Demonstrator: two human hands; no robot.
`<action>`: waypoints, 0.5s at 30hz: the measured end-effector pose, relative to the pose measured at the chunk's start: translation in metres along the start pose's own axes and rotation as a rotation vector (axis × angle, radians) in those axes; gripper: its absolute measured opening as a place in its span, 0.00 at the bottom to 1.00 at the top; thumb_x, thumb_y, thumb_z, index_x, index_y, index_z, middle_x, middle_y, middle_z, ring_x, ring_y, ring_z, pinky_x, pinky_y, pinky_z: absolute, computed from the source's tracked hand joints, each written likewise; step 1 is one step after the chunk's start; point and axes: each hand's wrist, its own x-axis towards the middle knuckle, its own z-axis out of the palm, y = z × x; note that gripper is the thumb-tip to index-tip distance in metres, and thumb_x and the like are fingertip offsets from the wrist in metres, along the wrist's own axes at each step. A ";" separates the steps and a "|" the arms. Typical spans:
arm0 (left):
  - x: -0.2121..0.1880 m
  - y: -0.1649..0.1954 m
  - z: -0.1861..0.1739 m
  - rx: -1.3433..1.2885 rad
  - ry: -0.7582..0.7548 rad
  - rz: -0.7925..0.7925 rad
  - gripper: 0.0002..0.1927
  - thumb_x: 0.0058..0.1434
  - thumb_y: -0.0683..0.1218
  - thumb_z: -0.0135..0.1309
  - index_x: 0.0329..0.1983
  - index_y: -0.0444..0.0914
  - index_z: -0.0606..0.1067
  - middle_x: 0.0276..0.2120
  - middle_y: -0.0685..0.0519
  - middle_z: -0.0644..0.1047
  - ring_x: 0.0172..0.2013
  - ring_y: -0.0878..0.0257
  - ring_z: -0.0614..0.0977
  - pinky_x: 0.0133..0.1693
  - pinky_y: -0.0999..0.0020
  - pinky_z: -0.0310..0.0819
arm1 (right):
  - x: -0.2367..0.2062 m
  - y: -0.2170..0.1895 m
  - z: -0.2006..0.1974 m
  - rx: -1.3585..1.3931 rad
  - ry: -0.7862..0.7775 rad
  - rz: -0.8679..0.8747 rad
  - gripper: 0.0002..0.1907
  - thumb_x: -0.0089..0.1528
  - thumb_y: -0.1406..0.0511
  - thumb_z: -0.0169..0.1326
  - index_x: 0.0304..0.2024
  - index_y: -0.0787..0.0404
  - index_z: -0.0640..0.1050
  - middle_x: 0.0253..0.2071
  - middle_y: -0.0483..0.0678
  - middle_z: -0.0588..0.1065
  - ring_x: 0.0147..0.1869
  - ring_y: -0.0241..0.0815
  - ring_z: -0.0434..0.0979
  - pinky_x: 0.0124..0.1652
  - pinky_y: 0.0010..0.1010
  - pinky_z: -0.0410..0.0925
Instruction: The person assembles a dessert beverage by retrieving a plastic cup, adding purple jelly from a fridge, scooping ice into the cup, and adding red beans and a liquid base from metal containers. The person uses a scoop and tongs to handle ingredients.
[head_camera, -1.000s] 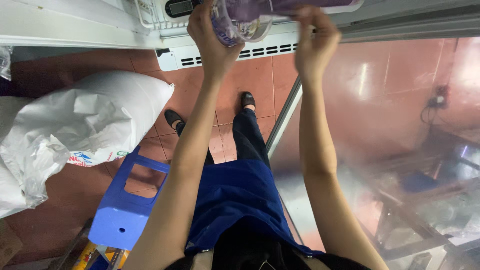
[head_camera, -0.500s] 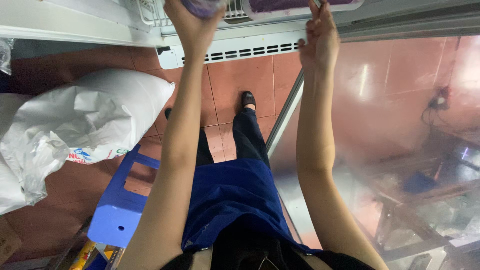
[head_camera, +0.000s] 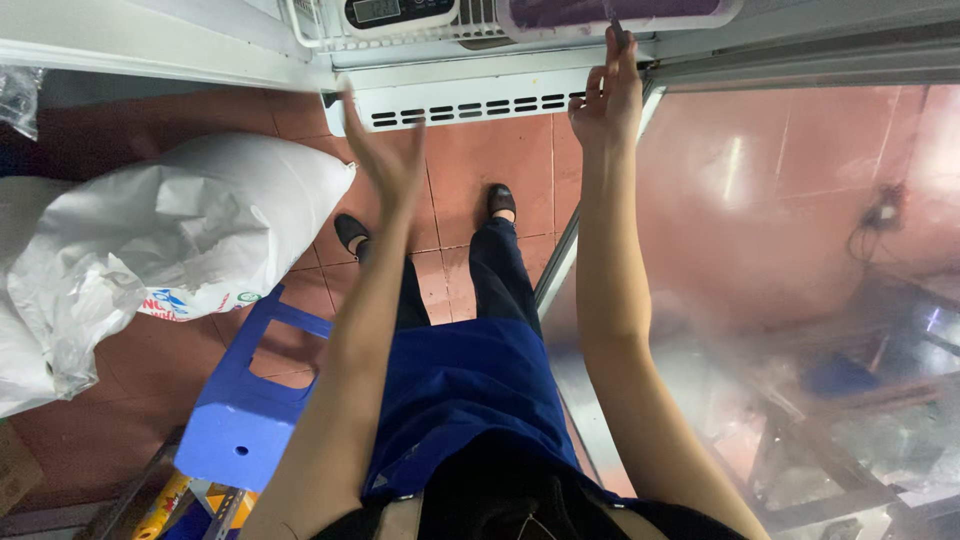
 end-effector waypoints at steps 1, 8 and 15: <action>-0.030 0.001 -0.014 0.056 -0.080 -0.060 0.50 0.57 0.59 0.69 0.71 0.32 0.55 0.65 0.38 0.63 0.66 0.44 0.65 0.67 0.47 0.57 | 0.001 0.001 -0.001 0.003 0.006 0.007 0.16 0.67 0.49 0.56 0.56 0.39 0.78 0.54 0.24 0.79 0.39 0.26 0.65 0.40 0.31 0.55; -0.177 -0.003 -0.085 0.727 -1.256 -0.654 0.45 0.57 0.62 0.60 0.71 0.38 0.56 0.68 0.40 0.61 0.70 0.44 0.58 0.65 0.30 0.49 | 0.005 0.011 -0.006 0.011 0.024 -0.020 0.15 0.69 0.50 0.55 0.54 0.44 0.80 0.52 0.26 0.79 0.40 0.25 0.68 0.38 0.29 0.56; -0.135 -0.009 -0.073 0.585 -0.918 -0.586 0.35 0.59 0.56 0.58 0.67 0.40 0.63 0.60 0.41 0.70 0.61 0.43 0.71 0.57 0.42 0.66 | -0.001 0.014 -0.002 0.040 0.054 0.026 0.12 0.69 0.52 0.53 0.53 0.41 0.79 0.52 0.25 0.80 0.39 0.26 0.67 0.38 0.29 0.56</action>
